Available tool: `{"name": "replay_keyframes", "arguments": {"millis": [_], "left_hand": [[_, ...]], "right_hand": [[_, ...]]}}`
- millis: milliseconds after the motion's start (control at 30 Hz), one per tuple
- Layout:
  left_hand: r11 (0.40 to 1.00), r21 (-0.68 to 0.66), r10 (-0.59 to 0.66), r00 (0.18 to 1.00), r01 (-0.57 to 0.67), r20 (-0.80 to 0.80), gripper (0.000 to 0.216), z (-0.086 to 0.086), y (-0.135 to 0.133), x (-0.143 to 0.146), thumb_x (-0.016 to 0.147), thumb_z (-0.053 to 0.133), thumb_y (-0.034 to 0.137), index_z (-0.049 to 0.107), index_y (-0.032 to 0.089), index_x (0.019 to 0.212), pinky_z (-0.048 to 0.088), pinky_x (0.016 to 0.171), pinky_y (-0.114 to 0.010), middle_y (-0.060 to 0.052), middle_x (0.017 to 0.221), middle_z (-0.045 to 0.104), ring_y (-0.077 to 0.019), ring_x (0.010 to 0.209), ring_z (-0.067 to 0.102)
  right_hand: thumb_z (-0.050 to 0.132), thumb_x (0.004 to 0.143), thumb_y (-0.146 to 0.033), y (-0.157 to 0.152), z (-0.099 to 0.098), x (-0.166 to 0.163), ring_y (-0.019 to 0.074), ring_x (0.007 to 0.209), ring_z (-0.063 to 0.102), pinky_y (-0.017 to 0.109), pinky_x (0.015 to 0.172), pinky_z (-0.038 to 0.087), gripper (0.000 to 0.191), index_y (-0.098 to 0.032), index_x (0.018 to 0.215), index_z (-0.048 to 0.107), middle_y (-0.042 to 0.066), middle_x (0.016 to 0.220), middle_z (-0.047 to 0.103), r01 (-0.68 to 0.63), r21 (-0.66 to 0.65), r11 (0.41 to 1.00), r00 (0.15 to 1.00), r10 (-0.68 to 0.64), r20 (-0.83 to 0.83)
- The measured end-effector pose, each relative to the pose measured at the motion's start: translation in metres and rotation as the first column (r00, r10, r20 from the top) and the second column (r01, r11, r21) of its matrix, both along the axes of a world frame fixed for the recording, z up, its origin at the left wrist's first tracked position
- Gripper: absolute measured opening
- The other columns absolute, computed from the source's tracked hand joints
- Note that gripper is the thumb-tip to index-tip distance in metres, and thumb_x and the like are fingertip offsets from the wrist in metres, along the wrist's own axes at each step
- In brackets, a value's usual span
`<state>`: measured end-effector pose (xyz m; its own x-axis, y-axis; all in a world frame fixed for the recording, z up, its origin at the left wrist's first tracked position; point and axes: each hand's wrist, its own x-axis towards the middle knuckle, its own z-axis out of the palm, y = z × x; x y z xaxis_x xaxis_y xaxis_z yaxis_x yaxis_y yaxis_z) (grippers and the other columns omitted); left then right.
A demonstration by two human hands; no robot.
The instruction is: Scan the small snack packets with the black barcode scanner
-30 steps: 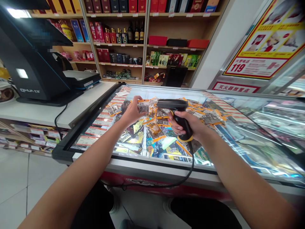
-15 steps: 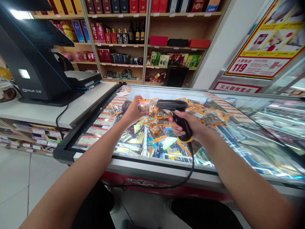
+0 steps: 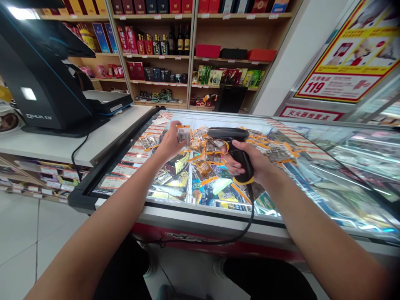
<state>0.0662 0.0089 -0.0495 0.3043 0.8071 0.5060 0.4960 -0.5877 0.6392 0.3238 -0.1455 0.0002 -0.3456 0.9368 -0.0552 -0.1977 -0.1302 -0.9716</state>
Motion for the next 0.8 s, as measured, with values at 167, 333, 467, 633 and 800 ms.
{"name": "replay_keyframes", "arguments": {"millis": [167,333,467,633,800], "left_hand": [[0.935,-0.006,0.354,0.935,-0.355,-0.027,0.049,0.016,0.014,-0.032,0.087,0.068,0.017,0.049,0.02,0.133,0.051,0.094,-0.046,-0.013,0.109,0.067,-0.032,0.105,0.067],[0.819,-0.042,0.549,0.803,-0.572,-0.232,0.052,0.024,0.019,-0.065,0.091,0.068,0.026,0.051,0.012,0.138,0.04,0.107,-0.069,-0.025,0.131,0.065,-0.0468,0.128,0.058],[0.824,0.13,0.563,0.773,-0.551,-0.292,0.06,0.02,0.018,-0.063,0.087,0.075,0.026,0.057,0.006,0.14,0.029,0.112,-0.074,-0.033,0.154,0.044,-0.0583,0.145,0.037],[0.983,0.181,0.049,0.915,0.027,-0.399,0.056,0.01,0.004,-0.02,0.091,0.065,0.017,0.06,0.023,0.147,0.03,0.123,-0.066,-0.016,0.16,0.049,-0.0425,0.151,0.036],[0.956,0.054,-0.225,0.835,0.289,-0.502,0.057,-0.008,-0.003,0.015,0.097,0.064,0.027,0.056,0.029,0.153,0.03,0.122,-0.065,-0.013,0.162,0.053,-0.0409,0.147,0.04]], "right_hand": [[0.075,0.088,-0.053,0.001,0.002,0.0,0.0098,0.041,0.033,0.027,0.044,0.036,0.036,-0.024,0.094,0.055,-0.007,0.051,0.043,0.092,-0.043,0.995,0.996,-0.092,-0.001],[0.074,0.089,-0.048,0.005,0.001,0.0,0.0093,0.042,0.034,0.024,0.044,0.037,0.032,-0.023,0.095,0.056,-0.006,0.053,0.044,0.153,-0.151,0.977,0.986,-0.16,-0.038],[0.072,0.091,-0.047,0.006,0.0,-0.001,0.0086,0.042,0.034,0.022,0.043,0.037,0.03,-0.021,0.096,0.057,-0.006,0.054,0.045,0.172,-0.186,0.967,0.982,-0.182,-0.041],[0.071,0.092,-0.046,0.005,0.0,-0.002,0.0088,0.042,0.036,0.023,0.044,0.039,0.029,-0.021,0.097,0.058,-0.006,0.055,0.045,0.146,-0.162,0.976,0.987,-0.155,-0.044],[0.074,0.09,-0.047,0.005,0.0,0.0,0.0094,0.043,0.036,0.025,0.044,0.04,0.031,-0.022,0.097,0.058,-0.006,0.057,0.045,0.135,-0.156,0.978,0.988,-0.144,-0.048]]}}
